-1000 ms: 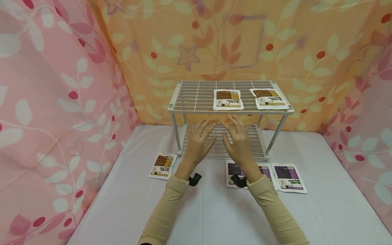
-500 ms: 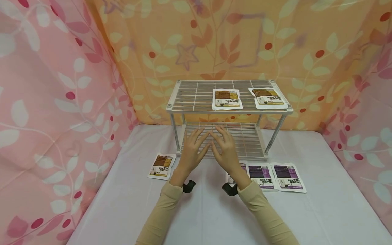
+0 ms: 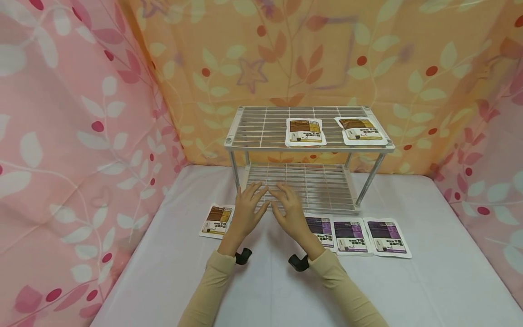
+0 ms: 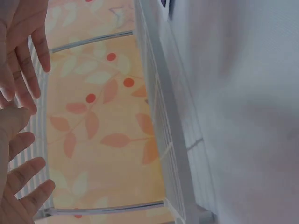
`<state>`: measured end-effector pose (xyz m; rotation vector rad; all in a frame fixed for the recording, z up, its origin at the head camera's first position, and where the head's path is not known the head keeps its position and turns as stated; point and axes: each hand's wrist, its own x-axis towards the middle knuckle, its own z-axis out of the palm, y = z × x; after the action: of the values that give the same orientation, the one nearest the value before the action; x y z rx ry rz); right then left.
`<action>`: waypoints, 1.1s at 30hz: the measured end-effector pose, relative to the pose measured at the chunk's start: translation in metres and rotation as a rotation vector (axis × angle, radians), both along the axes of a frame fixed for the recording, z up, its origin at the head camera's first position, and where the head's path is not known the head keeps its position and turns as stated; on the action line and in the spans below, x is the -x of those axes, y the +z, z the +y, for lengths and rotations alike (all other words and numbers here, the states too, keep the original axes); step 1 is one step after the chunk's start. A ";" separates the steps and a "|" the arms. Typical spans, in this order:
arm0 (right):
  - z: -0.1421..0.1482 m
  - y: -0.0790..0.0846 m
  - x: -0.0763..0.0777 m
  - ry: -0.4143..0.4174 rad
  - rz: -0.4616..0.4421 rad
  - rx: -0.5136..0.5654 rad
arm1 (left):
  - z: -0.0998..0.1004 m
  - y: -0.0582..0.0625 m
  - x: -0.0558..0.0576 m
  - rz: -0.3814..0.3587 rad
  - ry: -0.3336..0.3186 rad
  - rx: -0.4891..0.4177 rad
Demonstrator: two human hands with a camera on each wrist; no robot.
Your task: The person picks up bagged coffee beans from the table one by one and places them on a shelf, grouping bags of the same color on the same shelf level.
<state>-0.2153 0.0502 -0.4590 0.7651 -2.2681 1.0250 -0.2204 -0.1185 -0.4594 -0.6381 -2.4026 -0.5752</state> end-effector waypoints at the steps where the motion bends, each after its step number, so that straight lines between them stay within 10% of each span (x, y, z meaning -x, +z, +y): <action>1: -0.003 -0.002 -0.001 0.009 -0.015 0.001 | -0.003 -0.003 0.000 -0.006 0.006 0.010; 33: -0.050 -0.042 -0.009 0.218 -0.354 0.035 | -0.069 -0.034 -0.011 -0.235 0.111 0.092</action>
<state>-0.2064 -0.0001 -0.5012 0.8894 -2.4912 1.3928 -0.2094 -0.1878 -0.4935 -0.4944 -2.6781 -0.5191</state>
